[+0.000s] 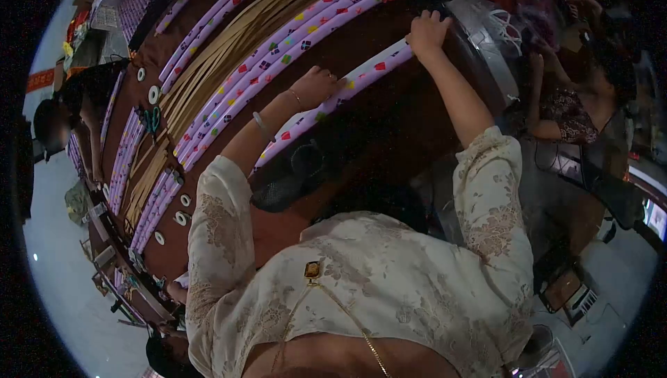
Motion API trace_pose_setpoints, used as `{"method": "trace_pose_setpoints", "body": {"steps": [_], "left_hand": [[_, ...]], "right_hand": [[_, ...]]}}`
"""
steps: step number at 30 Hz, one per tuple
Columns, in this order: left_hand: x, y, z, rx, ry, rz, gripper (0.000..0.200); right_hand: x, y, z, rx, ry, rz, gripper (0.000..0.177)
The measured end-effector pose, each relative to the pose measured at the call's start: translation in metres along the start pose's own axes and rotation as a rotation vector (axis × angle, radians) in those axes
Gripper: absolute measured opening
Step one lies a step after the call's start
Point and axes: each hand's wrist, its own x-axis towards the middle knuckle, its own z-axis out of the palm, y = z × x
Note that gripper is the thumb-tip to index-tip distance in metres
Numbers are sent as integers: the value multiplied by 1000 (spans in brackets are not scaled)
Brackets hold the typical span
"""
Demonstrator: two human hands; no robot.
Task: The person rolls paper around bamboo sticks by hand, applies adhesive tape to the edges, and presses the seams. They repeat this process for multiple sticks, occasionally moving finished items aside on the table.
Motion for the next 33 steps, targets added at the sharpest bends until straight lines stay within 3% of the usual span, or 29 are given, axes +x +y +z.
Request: {"method": "trace_pose_setpoints", "body": {"steps": [3,10,15,19,21,22,23,25,27,33], "left_hand": [[6,-1,-3,25,-10,44,38],[40,-3,-2,52,171,59,28],[70,-1,-6,105,240,48,27],[99,4,-13,31,352,-68,22],[117,12,-17,-89,311,-370,16],[128,14,-11,-181,521,-454,12],[140,15,-5,-184,524,-454,12],[161,19,0,-404,468,-649,14],[171,20,0,-451,561,-638,15],[182,17,-7,-527,400,-739,19]], "right_hand": [[-1,1,-5,90,-62,-8,37],[-2,1,1,124,-43,29,34],[-3,3,6,142,41,0,40],[-8,9,12,171,100,-5,39],[-13,13,21,214,170,-6,40],[-16,15,26,253,218,6,42],[-19,16,31,292,265,18,44],[-24,15,34,302,250,48,44],[-26,16,38,378,344,72,46],[-30,16,42,379,346,73,46]]}}
